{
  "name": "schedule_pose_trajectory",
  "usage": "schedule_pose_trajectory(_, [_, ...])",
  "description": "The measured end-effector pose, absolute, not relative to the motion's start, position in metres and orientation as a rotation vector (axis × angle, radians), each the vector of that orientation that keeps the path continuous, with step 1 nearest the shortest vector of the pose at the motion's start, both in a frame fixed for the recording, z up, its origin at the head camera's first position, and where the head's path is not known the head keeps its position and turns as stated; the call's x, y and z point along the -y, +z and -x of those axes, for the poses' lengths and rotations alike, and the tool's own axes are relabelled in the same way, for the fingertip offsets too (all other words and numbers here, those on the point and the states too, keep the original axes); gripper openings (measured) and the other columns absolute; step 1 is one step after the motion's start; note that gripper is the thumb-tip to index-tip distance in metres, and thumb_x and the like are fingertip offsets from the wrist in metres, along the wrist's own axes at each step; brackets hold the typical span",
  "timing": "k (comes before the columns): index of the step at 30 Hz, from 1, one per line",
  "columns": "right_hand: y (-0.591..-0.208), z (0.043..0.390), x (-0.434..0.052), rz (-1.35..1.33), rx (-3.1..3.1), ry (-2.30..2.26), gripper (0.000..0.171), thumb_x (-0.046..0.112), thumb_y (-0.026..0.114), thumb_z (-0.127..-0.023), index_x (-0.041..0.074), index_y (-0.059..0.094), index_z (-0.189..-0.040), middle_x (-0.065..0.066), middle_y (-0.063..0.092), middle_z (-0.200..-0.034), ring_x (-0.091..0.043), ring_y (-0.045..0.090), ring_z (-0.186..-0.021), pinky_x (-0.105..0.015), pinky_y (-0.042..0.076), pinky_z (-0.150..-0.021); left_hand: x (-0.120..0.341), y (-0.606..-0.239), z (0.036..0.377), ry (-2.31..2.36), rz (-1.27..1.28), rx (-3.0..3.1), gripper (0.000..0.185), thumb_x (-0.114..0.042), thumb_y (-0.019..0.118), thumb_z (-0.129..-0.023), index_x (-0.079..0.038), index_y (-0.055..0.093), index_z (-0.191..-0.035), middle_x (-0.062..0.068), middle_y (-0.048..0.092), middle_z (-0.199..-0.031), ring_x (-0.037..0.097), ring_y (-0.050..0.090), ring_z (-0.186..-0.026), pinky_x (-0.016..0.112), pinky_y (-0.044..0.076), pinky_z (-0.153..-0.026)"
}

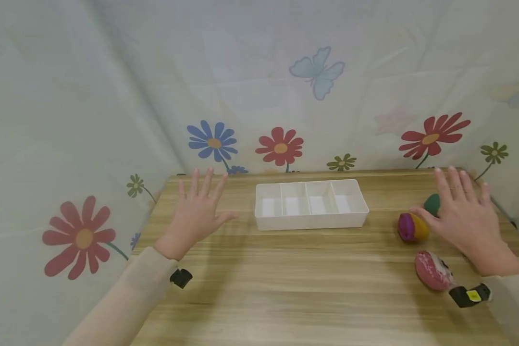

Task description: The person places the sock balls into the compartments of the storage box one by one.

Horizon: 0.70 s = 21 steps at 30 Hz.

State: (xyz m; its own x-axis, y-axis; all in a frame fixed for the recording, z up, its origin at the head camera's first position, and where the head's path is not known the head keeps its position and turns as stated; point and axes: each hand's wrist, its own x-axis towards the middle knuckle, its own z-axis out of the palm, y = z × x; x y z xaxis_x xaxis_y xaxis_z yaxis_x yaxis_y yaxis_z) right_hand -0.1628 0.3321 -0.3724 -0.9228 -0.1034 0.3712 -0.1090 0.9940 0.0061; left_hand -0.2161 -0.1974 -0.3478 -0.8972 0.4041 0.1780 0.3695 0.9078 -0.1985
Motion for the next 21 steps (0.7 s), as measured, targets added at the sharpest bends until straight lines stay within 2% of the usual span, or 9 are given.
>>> schedule_pose_trajectory(4, [-0.373, 0.157, -0.334, -0.169, 2.762, 0.066, 0.097, 0.059, 0.053, -0.085, 0.001, 0.006, -0.148, -0.033, 0.019, -0.144, -0.047, 0.012, -0.133, -0.060, -0.009, -0.105, 0.195, -0.352, 0.217, 0.166, 0.595, 2.869, 0.094, -0.078, 0.026, -0.081, -0.019, 0.005, -0.151, 0.016, -0.004, -0.153, 0.041, -0.013, -0.135, 0.068, 0.000, -0.102])
schedule_pose_trajectory(6, [-0.372, 0.155, -0.336, -0.170, 2.762, 0.088, 0.096, 0.056, 0.054, -0.085, -0.001, 0.009, -0.147, -0.036, 0.030, -0.137, -0.049, 0.023, -0.128, -0.061, -0.006, -0.106, 0.193, -0.355, 0.217, 0.102, 0.592, 2.885, 0.092, -0.075, 0.030, -0.083, -0.018, 0.006, -0.151, 0.017, -0.003, -0.153, 0.041, -0.010, -0.136, 0.069, 0.003, -0.102])
schedule_pose_trajectory(7, [-0.370, 0.155, -0.336, -0.172, 2.755, 0.086, 0.096, 0.055, 0.056, -0.085, -0.001, 0.010, -0.147, -0.037, 0.038, -0.130, -0.050, 0.030, -0.123, -0.063, 0.000, -0.105, 0.193, -0.355, 0.217, 0.075, 0.586, 2.894, 0.091, -0.073, 0.032, -0.084, -0.017, 0.006, -0.151, 0.017, -0.003, -0.153, 0.042, -0.008, -0.136, 0.069, 0.005, -0.102])
schedule_pose_trajectory(9, [-0.368, 0.153, -0.338, -0.181, 2.732, 0.084, 0.096, 0.053, 0.060, -0.083, -0.003, 0.014, -0.146, -0.035, 0.055, -0.106, -0.050, 0.047, -0.104, -0.065, 0.021, -0.101, 0.192, -0.358, 0.218, 0.008, 0.573, 2.913, 0.090, -0.070, 0.036, -0.086, -0.015, 0.007, -0.151, 0.019, -0.002, -0.153, 0.044, -0.004, -0.136, 0.069, 0.009, -0.101])
schedule_pose_trajectory(11, [-0.367, 0.152, -0.341, -0.185, 2.711, 0.080, 0.095, 0.052, 0.063, -0.082, -0.005, 0.018, -0.144, -0.029, 0.057, -0.080, -0.048, 0.054, -0.082, -0.063, 0.041, -0.084, 0.191, -0.362, 0.219, -0.043, 0.560, 2.929, 0.088, -0.067, 0.038, -0.087, -0.014, 0.006, -0.150, 0.022, -0.001, -0.152, 0.045, 0.000, -0.136, 0.069, 0.013, -0.101])
schedule_pose_trajectory(13, [-0.367, 0.149, -0.342, -0.179, 2.719, 0.085, 0.094, 0.052, 0.064, -0.081, -0.006, 0.021, -0.142, -0.022, 0.052, -0.065, -0.043, 0.054, -0.062, -0.058, 0.048, -0.060, 0.190, -0.367, 0.220, -0.085, 0.562, 2.933, 0.088, -0.065, 0.039, -0.088, -0.012, 0.007, -0.150, 0.025, 0.003, -0.151, 0.046, 0.006, -0.135, 0.069, 0.018, -0.100])
schedule_pose_trajectory(15, [-0.369, 0.146, -0.344, -0.164, 2.759, 0.121, 0.089, 0.051, 0.063, -0.083, -0.006, 0.025, -0.140, -0.021, 0.052, -0.066, -0.036, 0.052, -0.052, -0.050, 0.046, -0.044, 0.190, -0.373, 0.221, -0.152, 0.569, 2.936, 0.087, -0.063, 0.040, -0.088, -0.012, 0.006, -0.150, 0.028, 0.010, -0.149, 0.047, 0.015, -0.133, 0.067, 0.023, -0.099])
schedule_pose_trajectory(16, [-0.371, 0.144, -0.344, -0.153, 2.795, 0.128, 0.087, 0.051, 0.061, -0.084, -0.007, 0.027, -0.139, -0.026, 0.054, -0.072, -0.037, 0.052, -0.052, -0.048, 0.046, -0.043, 0.191, -0.375, 0.221, -0.182, 0.575, 2.938, 0.088, -0.063, 0.039, -0.088, -0.012, 0.005, -0.150, 0.029, 0.014, -0.148, 0.047, 0.020, -0.132, 0.066, 0.027, -0.098])
schedule_pose_trajectory(21, [-0.383, 0.132, -0.348, -0.182, 2.976, 0.161, 0.069, 0.047, 0.055, -0.090, -0.006, 0.038, -0.131, -0.041, 0.050, -0.111, -0.052, 0.055, -0.078, -0.054, 0.049, -0.053, 0.190, -0.387, 0.221, -0.423, 0.589, 2.985, 0.090, -0.066, 0.037, -0.087, -0.014, 0.001, -0.150, 0.026, 0.021, -0.147, 0.044, 0.032, -0.127, 0.057, 0.039, -0.094])
